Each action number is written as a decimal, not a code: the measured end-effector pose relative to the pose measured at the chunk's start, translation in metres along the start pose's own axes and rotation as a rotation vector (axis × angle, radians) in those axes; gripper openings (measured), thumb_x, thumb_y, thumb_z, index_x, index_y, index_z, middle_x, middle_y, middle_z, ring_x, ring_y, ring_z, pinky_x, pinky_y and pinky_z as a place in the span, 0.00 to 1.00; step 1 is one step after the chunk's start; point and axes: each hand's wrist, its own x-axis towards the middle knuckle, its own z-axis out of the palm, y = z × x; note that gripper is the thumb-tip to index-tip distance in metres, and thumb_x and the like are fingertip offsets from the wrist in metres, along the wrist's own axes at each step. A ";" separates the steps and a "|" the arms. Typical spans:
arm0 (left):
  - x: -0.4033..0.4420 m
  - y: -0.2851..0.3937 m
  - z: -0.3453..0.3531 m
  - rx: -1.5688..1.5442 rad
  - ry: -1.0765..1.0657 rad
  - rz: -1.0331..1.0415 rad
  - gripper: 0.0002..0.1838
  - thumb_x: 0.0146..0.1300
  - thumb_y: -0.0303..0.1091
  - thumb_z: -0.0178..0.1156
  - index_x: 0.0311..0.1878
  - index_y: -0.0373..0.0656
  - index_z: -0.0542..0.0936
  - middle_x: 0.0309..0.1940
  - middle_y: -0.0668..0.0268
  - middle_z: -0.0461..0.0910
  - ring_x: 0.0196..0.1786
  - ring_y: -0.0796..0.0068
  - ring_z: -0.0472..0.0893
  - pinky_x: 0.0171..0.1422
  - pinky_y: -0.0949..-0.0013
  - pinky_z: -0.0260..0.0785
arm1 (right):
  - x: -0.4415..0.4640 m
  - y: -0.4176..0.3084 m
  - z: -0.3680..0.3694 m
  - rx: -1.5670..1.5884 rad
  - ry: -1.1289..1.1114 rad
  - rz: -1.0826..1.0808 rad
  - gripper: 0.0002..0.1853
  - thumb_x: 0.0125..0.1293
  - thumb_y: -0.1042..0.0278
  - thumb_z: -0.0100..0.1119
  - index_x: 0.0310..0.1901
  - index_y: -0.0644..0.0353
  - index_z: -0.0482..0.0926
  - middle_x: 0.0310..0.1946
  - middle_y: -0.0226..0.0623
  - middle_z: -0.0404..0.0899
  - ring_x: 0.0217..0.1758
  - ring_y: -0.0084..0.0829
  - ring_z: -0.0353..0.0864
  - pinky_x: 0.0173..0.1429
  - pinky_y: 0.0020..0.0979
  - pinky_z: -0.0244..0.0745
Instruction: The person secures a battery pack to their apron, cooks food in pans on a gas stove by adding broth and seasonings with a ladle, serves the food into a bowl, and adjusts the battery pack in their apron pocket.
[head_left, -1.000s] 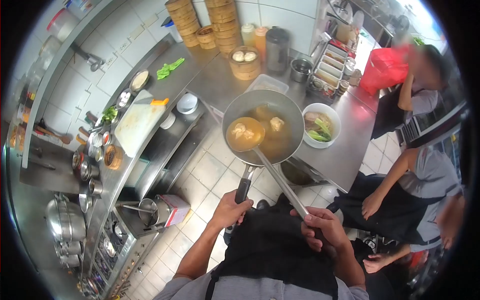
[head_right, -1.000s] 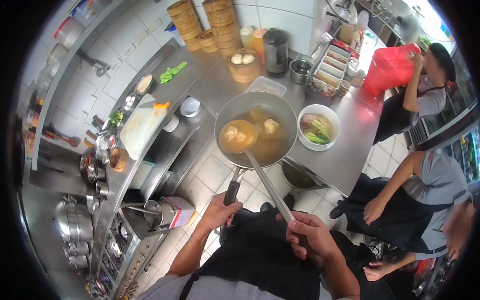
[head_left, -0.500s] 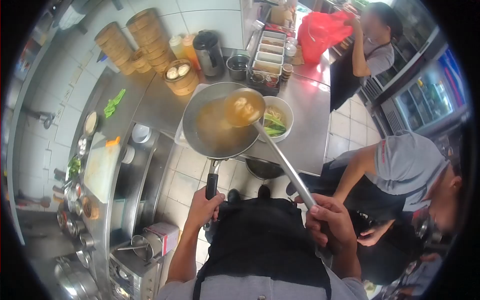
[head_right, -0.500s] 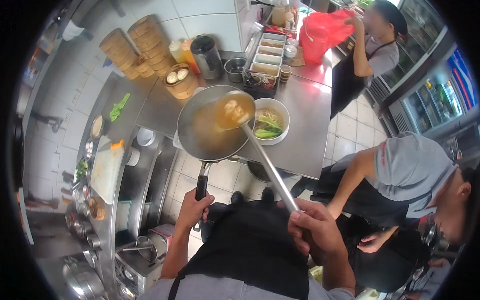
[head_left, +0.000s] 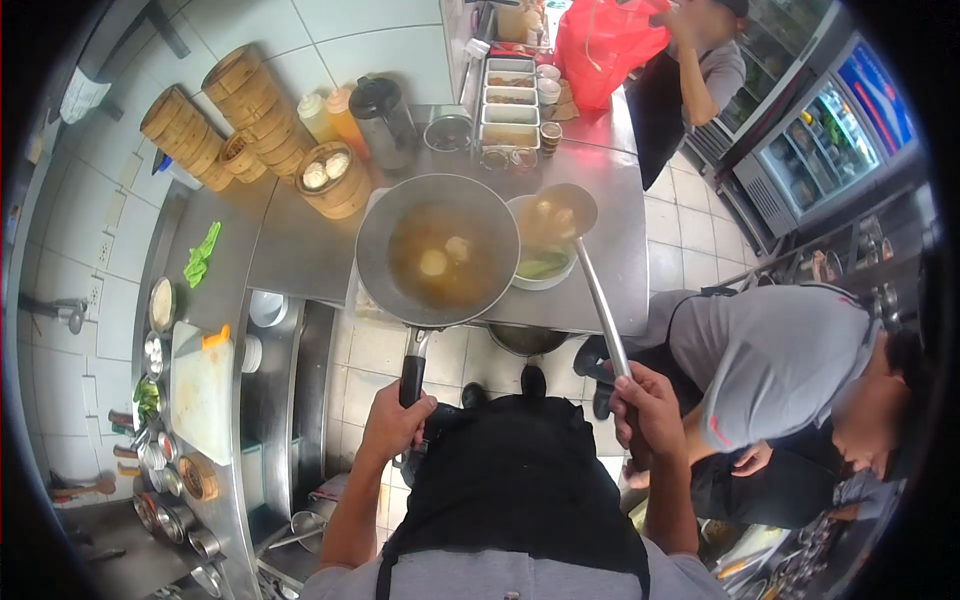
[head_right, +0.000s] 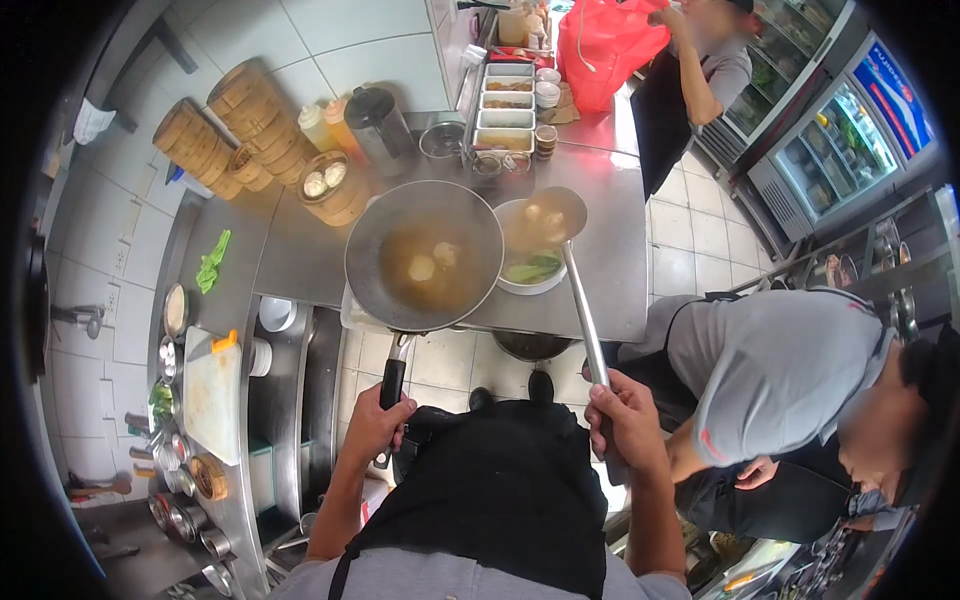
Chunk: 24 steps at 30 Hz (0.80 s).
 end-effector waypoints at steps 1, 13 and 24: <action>-0.001 0.004 -0.002 0.007 -0.002 -0.012 0.11 0.67 0.35 0.66 0.34 0.39 0.76 0.17 0.68 0.74 0.14 0.79 0.74 0.19 0.71 0.67 | 0.002 0.003 0.005 -0.074 0.026 -0.003 0.15 0.77 0.65 0.57 0.58 0.65 0.75 0.22 0.29 0.72 0.12 0.19 0.70 0.15 0.25 0.67; 0.003 0.019 -0.029 0.060 -0.039 0.026 0.12 0.67 0.36 0.67 0.36 0.39 0.75 0.17 0.71 0.73 0.13 0.82 0.71 0.17 0.74 0.65 | 0.010 0.063 0.037 -0.864 0.437 -0.274 0.22 0.70 0.69 0.60 0.64 0.64 0.75 0.27 0.58 0.81 0.29 0.54 0.84 0.37 0.46 0.76; 0.013 0.010 -0.031 0.061 -0.032 0.058 0.11 0.68 0.33 0.66 0.37 0.39 0.74 0.18 0.69 0.74 0.14 0.80 0.73 0.17 0.71 0.66 | -0.007 0.014 0.043 -0.719 0.179 -0.216 0.27 0.69 0.68 0.64 0.69 0.61 0.75 0.22 0.36 0.78 0.24 0.21 0.76 0.33 0.28 0.73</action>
